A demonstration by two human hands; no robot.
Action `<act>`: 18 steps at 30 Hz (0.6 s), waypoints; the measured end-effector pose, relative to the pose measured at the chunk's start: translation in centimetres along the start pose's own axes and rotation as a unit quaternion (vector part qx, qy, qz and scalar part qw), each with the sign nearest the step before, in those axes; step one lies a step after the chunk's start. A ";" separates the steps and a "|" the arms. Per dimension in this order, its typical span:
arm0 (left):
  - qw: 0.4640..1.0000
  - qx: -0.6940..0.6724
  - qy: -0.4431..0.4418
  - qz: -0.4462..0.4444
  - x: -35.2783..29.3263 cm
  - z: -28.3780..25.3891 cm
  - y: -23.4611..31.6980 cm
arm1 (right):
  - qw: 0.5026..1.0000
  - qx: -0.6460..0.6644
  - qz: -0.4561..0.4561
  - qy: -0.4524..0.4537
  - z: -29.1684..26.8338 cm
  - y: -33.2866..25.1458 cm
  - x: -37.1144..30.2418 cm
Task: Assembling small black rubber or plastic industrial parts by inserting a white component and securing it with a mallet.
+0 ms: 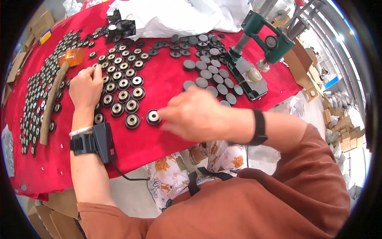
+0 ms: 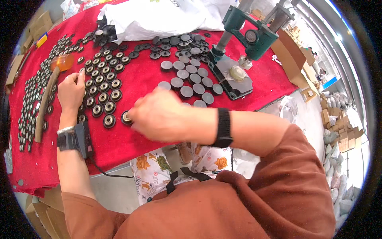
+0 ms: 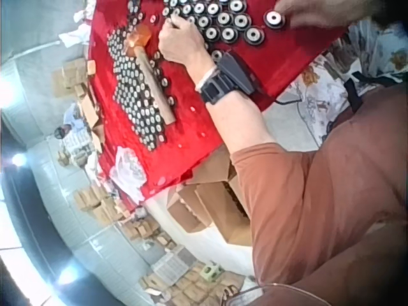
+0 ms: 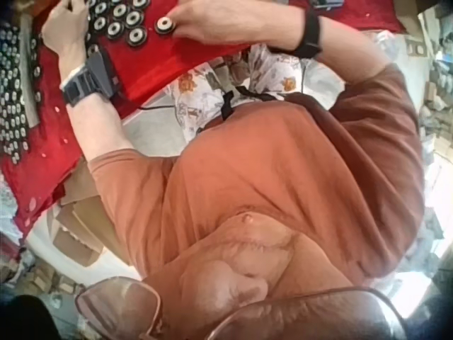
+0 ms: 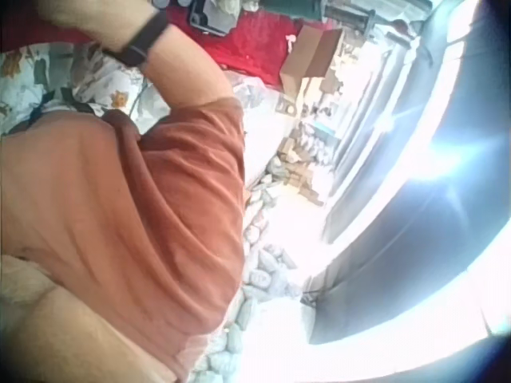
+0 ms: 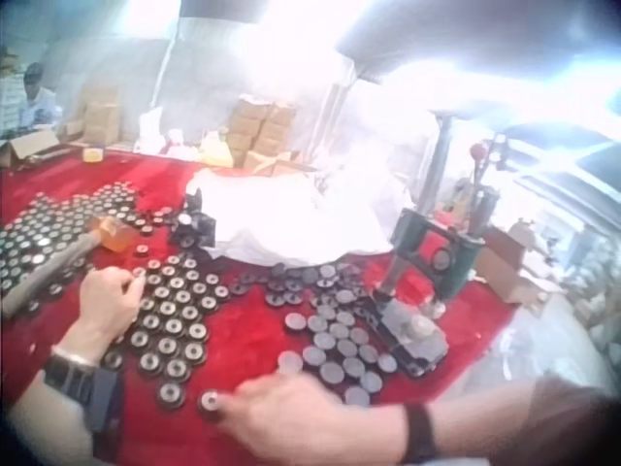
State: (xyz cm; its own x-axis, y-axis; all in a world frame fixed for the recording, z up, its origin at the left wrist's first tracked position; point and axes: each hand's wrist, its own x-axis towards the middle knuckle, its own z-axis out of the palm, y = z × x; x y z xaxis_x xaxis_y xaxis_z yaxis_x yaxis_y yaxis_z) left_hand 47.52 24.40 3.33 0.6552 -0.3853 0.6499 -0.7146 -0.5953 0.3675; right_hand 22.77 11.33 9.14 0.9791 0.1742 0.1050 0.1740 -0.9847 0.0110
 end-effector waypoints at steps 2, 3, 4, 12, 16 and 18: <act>1.000 -0.004 0.007 0.007 0.0 -0.4 0.2 | 0.996 0.077 -0.004 -0.049 1.0 -0.7 1.5; 1.000 -0.014 0.000 -0.002 0.2 -0.3 0.5 | 0.998 0.031 -0.016 -0.051 1.7 -0.1 2.2; 1.000 -0.018 -0.007 -0.017 0.1 -0.7 0.4 | 0.998 -0.012 -0.035 -0.053 2.0 0.5 2.9; 1.000 -0.014 0.016 0.016 0.1 -0.6 0.3 | 0.961 0.016 0.271 0.052 -0.3 10.9 7.1; 0.999 -0.018 0.018 0.022 0.1 -0.1 0.1 | 0.949 -0.051 0.311 -0.017 2.0 15.6 8.5; 0.999 -0.023 0.022 0.017 0.1 -0.2 0.1 | 0.947 -0.057 0.317 -0.012 2.5 15.8 9.1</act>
State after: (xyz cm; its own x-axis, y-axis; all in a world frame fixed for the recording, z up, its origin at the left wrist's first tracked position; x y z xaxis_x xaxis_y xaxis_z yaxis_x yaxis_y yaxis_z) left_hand 47.45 24.42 3.53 0.6200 -0.3723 0.6907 -0.7473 -0.5486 0.3751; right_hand 34.66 -2.66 7.83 0.8854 -0.4533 0.1031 -0.4605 -0.8855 0.0612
